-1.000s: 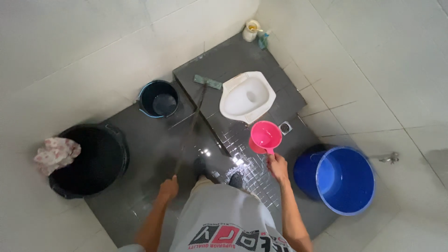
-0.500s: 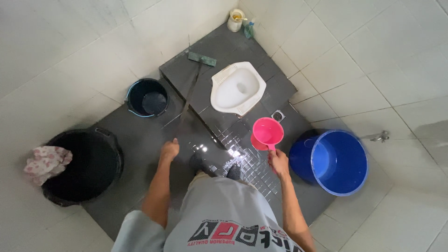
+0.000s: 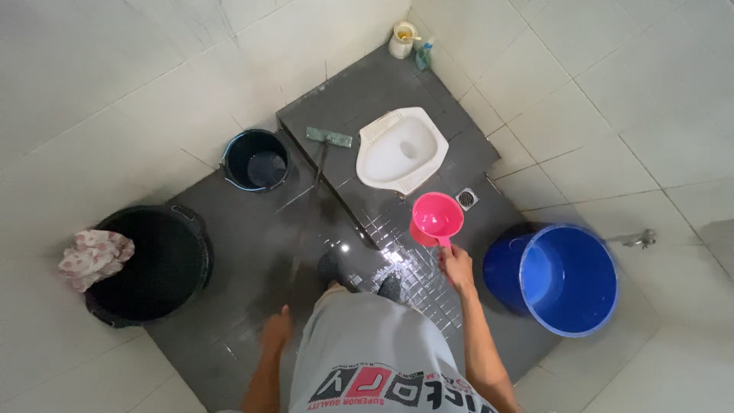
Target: The person cleans a bathroom by scrubbing the tiled floor and elevated toilet platform with a brush while rinsing the surfaces with water from a pink scoop. They move around the small space, occasionally refilling the scoop from a large blue bucket to continue rinsing the area.
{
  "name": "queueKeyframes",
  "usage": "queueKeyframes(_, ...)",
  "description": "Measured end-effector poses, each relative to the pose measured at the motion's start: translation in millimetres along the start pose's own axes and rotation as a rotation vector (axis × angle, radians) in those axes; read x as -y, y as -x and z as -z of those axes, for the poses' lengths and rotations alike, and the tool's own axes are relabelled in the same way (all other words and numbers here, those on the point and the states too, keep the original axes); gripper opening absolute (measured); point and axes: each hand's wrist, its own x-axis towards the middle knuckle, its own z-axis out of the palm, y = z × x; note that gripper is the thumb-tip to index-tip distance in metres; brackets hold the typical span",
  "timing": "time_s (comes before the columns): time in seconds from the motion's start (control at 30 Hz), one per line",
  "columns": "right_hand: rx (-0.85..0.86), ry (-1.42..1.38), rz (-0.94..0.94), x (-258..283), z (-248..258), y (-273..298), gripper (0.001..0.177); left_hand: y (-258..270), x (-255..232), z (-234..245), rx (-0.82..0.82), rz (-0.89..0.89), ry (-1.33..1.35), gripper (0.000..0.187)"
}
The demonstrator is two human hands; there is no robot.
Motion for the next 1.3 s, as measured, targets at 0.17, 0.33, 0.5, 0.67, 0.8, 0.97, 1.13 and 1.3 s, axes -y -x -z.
queueKeyframes(0.17, 0.013, 0.071, 0.034, 7.3, -2.4, 2.9, 0.032, -46.3, -67.2, 16.9, 0.000, -0.200, -0.006, 0.075)
queueKeyframes(0.33, 0.035, 0.155, 0.033, 18.7, -4.0, 13.4, 0.036, -86.4, -122.5, 41.1, -0.012, -0.161, 0.102, 0.074)
queueKeyframes(0.5, 0.038, 0.179, 0.022, 6.0, -3.9, 7.5, 0.039, -81.4, -82.7, 14.0, -0.099, -0.300, 0.035, 0.072)
queueKeyframes(0.67, 0.046, 0.143, 0.025, -3.4, -1.4, 2.0, 0.036, -21.5, -4.0, -39.1, -0.049, -0.201, 0.054, 0.075)
queueKeyframes(0.8, 0.037, 0.126, 0.053, -4.8, -1.7, 3.5, 0.034, -7.6, -6.5, -30.5, 0.037, 0.064, 0.133, 0.080)
queueKeyframes(0.97, 0.025, 0.169, 0.050, -4.3, 1.5, 6.0, 0.041, -83.1, -63.1, -2.7, -0.121, -0.199, 0.087, 0.076)
queueKeyframes(1.13, 0.025, 0.148, 0.001, 6.1, 3.6, 19.9, 0.039, -110.9, -141.7, 49.9, -0.001, -0.114, 0.223, 0.075)
queueKeyframes(1.3, 0.029, 0.108, -0.006, -0.5, 4.1, 12.3, 0.037, -89.0, -134.2, 39.7, 0.024, -0.142, 0.241, 0.074)
